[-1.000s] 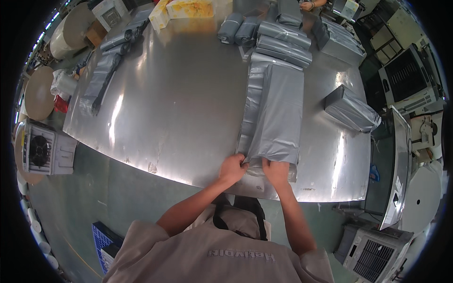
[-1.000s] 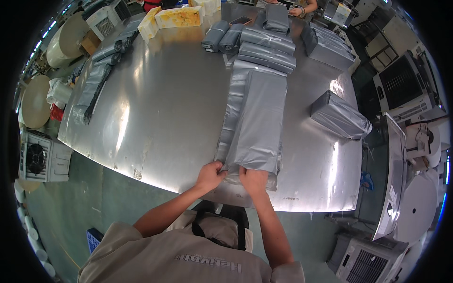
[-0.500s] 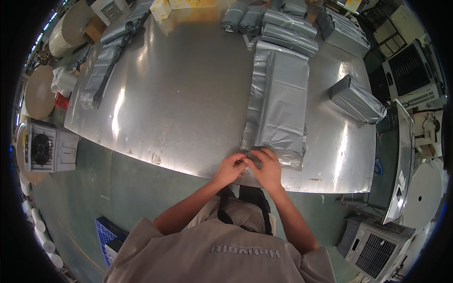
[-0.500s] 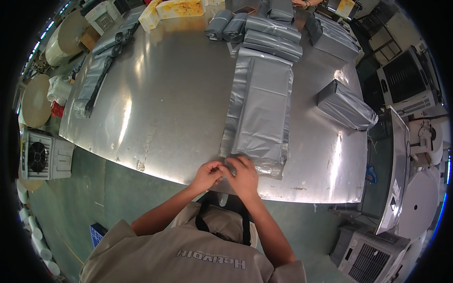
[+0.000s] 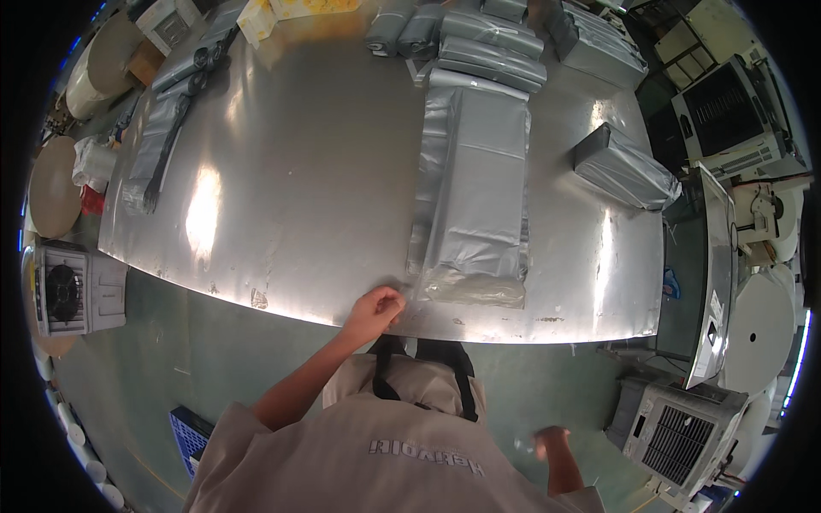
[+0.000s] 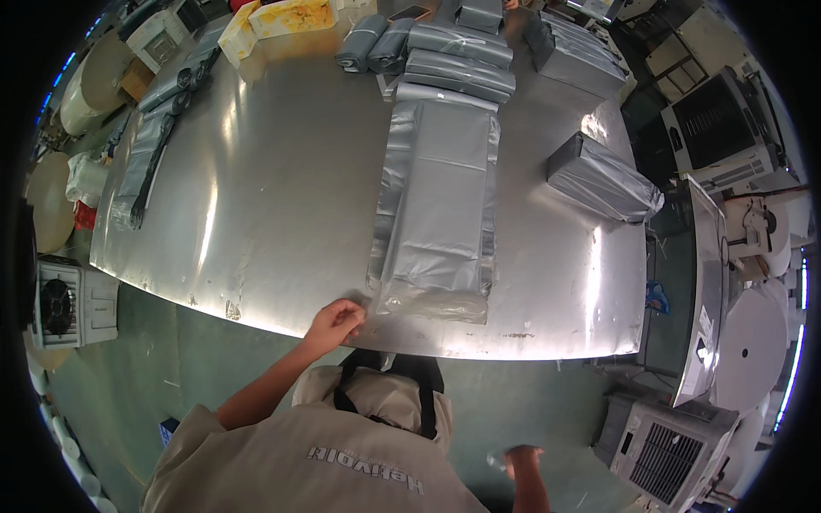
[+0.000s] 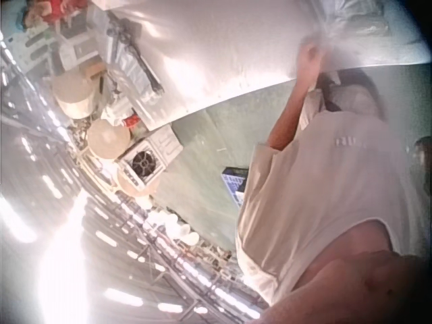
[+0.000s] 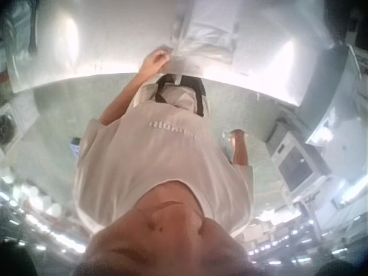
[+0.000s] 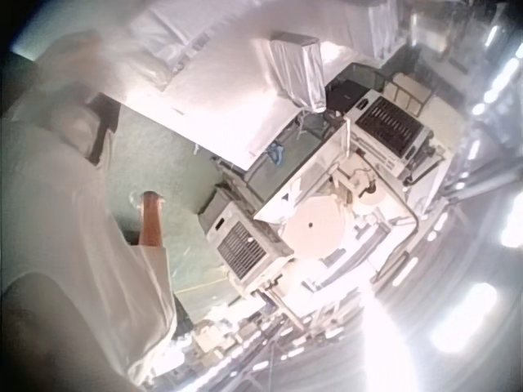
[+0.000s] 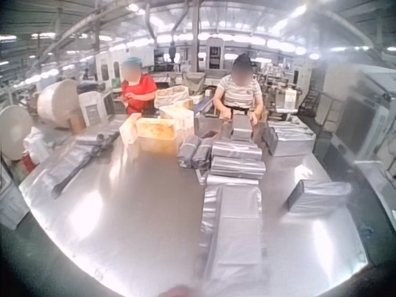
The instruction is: The person packs rectangular yellow boxes into grey plastic mailers by hand on a metal table, folding the top of the mailer over the box and placing the finished packages to the side.
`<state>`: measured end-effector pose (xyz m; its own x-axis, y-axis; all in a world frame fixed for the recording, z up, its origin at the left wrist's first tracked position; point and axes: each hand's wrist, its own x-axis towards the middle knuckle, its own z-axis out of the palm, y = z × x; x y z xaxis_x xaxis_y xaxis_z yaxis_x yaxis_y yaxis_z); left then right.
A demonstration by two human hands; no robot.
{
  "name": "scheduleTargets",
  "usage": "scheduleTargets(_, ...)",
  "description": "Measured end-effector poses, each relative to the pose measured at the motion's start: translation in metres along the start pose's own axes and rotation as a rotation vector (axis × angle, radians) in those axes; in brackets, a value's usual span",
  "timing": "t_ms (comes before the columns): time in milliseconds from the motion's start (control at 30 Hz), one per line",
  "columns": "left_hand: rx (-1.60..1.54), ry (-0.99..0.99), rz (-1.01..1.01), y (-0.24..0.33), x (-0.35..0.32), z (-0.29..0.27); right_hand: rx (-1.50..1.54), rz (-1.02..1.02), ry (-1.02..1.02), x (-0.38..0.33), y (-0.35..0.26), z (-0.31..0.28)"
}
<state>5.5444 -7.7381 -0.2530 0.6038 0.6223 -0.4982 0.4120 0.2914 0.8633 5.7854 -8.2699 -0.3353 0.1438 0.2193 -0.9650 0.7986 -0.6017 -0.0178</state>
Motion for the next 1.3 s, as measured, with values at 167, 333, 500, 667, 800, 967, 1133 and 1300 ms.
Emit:
scheduleTargets(167, 0.683, 0.172, 0.931, 0.084, 0.019, -0.014, 0.412, -0.151, 0.89, -0.063, -0.083, -0.198)
scheduleTargets(333, 1.296, -0.234, 1.446, 0.106, 0.065, 0.0, -0.232, -0.705, 1.509, -0.065, -0.173, -0.356)
scheduleTargets(500, 1.423, -0.257, 1.46, 0.077, 0.084, -0.018, -0.585, -0.912, 1.591, -0.028, -0.183, -0.378)
scheduleTargets(667, 1.152, -0.211, 1.266, 0.073, 0.075, -0.021, -0.451, -0.984, 1.572, -0.018, -0.182, -0.378)
scheduleTargets(800, 1.043, -0.166, 1.196, 0.081, 0.069, -0.02, -0.413, -0.994, 1.54, -0.035, -0.184, -0.387)
scheduleTargets(967, 0.958, -0.149, 1.28, 0.111, 0.069, -0.013, -0.172, -1.046, 1.332, -0.056, -0.188, -0.412)
scheduleTargets(1133, 0.49, -0.182, 0.76, 0.11, 0.088, 0.002, 0.655, -0.992, 1.015, -0.035, -0.182, -0.425)
scheduleTargets(1300, 0.114, -0.226, 0.338, 0.098, 0.128, 0.005, 1.187, -0.772, 0.888, 0.015, -0.178, -0.422)
